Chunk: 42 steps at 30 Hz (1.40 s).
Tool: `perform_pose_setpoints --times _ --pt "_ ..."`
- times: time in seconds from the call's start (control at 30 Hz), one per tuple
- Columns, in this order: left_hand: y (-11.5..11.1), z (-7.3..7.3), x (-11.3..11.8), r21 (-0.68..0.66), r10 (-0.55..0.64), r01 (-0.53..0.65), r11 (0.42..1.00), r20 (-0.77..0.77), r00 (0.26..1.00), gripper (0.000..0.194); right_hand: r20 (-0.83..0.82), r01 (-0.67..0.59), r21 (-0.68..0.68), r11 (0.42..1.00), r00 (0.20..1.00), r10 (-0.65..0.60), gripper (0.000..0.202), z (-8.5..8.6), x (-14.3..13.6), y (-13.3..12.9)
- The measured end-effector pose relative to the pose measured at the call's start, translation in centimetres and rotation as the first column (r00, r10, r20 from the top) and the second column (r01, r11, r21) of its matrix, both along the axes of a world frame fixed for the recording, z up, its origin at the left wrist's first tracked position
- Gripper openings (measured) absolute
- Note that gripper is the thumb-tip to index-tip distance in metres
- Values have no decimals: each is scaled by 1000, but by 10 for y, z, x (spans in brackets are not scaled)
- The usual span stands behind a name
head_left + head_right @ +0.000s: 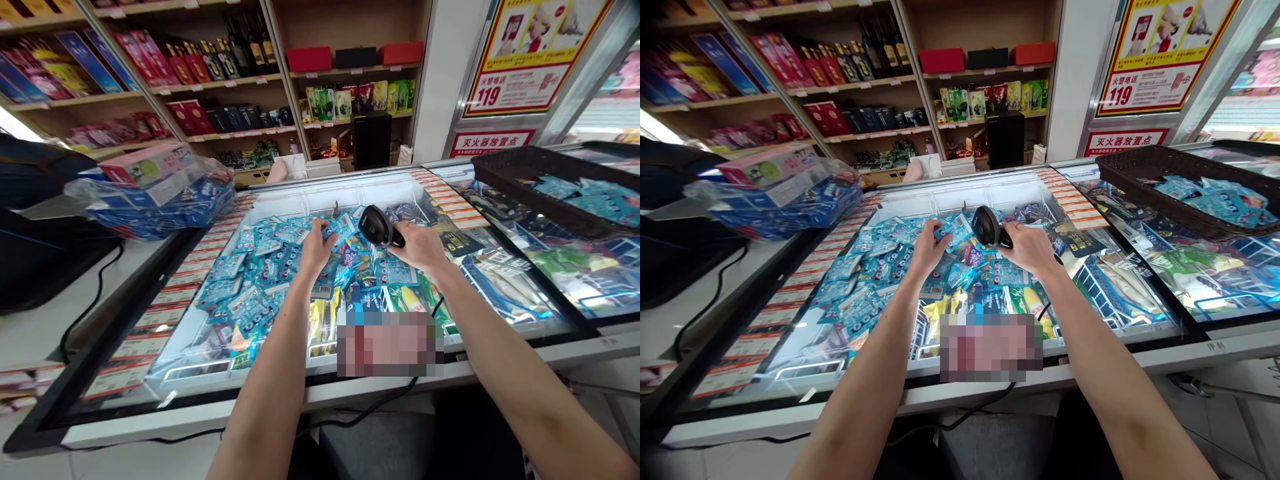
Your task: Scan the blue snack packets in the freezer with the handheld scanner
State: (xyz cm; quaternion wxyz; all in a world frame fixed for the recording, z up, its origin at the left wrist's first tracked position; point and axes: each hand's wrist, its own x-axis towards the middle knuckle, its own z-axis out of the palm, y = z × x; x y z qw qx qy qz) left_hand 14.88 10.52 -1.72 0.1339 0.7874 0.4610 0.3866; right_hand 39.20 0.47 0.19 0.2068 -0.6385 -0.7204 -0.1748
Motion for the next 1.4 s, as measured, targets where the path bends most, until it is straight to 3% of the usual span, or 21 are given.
perform_pose_setpoints --times 0.17,0.4,1.2,1.4 --pt "4 -3 -2 -33 40 -37 999 95 995 26 23 -121 7 993 992 120 37 -3 -4 0" --pt "7 -5 -1 -39 65 -62 997 89 994 27 12 -207 23 978 978 206 38 -5 -5 1" --pt "4 -3 -1 -17 43 -42 999 80 996 26 29 -227 48 973 974 226 39 -5 -3 1" --pt "1 1 -1 -4 119 -119 993 64 991 28 28 -193 35 981 981 192 40 -3 -3 1"
